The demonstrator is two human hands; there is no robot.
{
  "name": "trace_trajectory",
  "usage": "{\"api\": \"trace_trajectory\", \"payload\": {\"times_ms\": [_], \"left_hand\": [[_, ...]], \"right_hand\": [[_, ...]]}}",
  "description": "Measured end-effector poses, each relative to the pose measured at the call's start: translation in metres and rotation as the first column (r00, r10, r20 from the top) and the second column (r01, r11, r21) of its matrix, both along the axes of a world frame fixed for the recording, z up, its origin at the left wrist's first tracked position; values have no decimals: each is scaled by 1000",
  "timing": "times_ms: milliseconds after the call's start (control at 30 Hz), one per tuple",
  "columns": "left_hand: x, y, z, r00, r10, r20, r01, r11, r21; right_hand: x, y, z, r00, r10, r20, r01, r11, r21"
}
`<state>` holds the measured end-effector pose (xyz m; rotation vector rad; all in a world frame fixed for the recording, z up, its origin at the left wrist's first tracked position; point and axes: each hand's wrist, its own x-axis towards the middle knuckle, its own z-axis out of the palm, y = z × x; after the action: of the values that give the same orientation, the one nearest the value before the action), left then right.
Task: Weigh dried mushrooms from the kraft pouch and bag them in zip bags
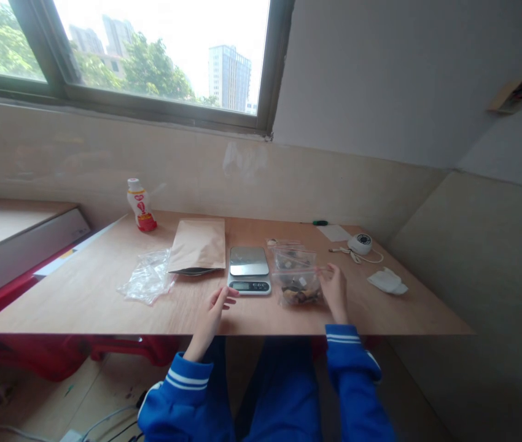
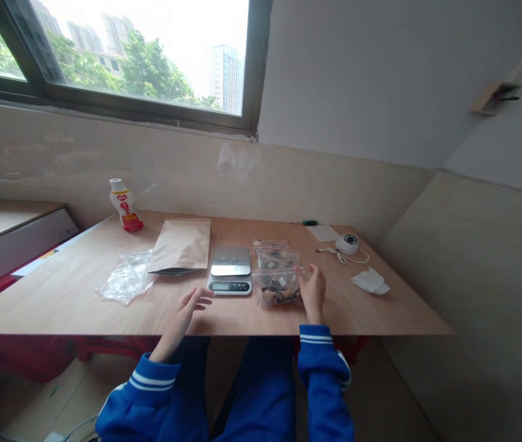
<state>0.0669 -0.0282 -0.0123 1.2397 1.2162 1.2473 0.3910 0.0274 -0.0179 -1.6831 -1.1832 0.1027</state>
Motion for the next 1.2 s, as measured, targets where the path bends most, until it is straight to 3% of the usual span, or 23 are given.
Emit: {"api": "trace_trajectory", "payload": {"times_ms": [100, 167, 233, 333, 400, 500, 600, 667, 733, 767, 800, 833, 867, 900, 967, 1067, 1200], "left_hand": [[-16, 5, -4, 991, 87, -102, -80, 995, 66], [-29, 12, -1, 956, 196, -216, -162, 973, 167], [-45, 23, 4, 862, 349, -367, -237, 918, 317], [-69, 44, 11, 629, 530, -570, -237, 828, 508], [-85, 58, 12, 520, 500, -692, -173, 855, 488], [-105, 74, 11, 427, 383, -819, -88, 919, 384], [-119, 81, 11, 423, 330, -844, -20, 935, 355], [-122, 81, 14, 469, 287, -835, 10, 944, 329], [-118, 78, 20, 508, 286, -813, -10, 945, 326], [-113, 76, 24, 512, 315, -799, -41, 939, 343], [-106, 72, 28, 506, 345, -791, -66, 929, 364], [-98, 68, 33, 491, 375, -786, -89, 919, 383], [-91, 64, 39, 466, 410, -784, -118, 907, 404], [-83, 59, 45, 444, 431, -786, -126, 898, 421], [-72, 51, 59, 428, 468, -773, -130, 878, 460], [-66, 42, 75, 448, 522, -726, -222, 851, 475], [-64, 37, 79, 466, 573, -674, -294, 819, 493]], "right_hand": [[-22, -25, -4, 936, -249, 247, 204, 959, 196], [-43, -43, -8, 907, -288, 306, 221, 946, 236], [-64, -55, -16, 905, -169, 390, 128, 983, 130], [-80, -54, -29, 896, 25, 444, 37, 991, -131], [-79, -41, -33, 899, 94, 428, 34, 959, -282], [-68, -11, -28, 898, 202, 390, -7, 894, -447], [-63, 12, -12, 910, 202, 361, -7, 880, -476], [-73, 15, 2, 925, 141, 353, 4, 926, -378], [-98, 8, 16, 918, 216, 332, -144, 963, -229], [-116, 2, 23, 870, 377, 317, -336, 925, -178], [-135, -4, 30, 767, 561, 310, -546, 825, -143], [-156, -11, 36, 632, 708, 316, -711, 692, -128], [-177, -16, 41, 530, 776, 343, -798, 593, -109], [-196, -20, 46, 484, 785, 386, -827, 555, -93], [-228, -26, 51, 454, 741, 494, -811, 573, -115], [-249, -32, 55, 430, 700, 570, -715, 650, -259], [-251, -26, 61, 478, 740, 473, -651, 660, -375]]}}
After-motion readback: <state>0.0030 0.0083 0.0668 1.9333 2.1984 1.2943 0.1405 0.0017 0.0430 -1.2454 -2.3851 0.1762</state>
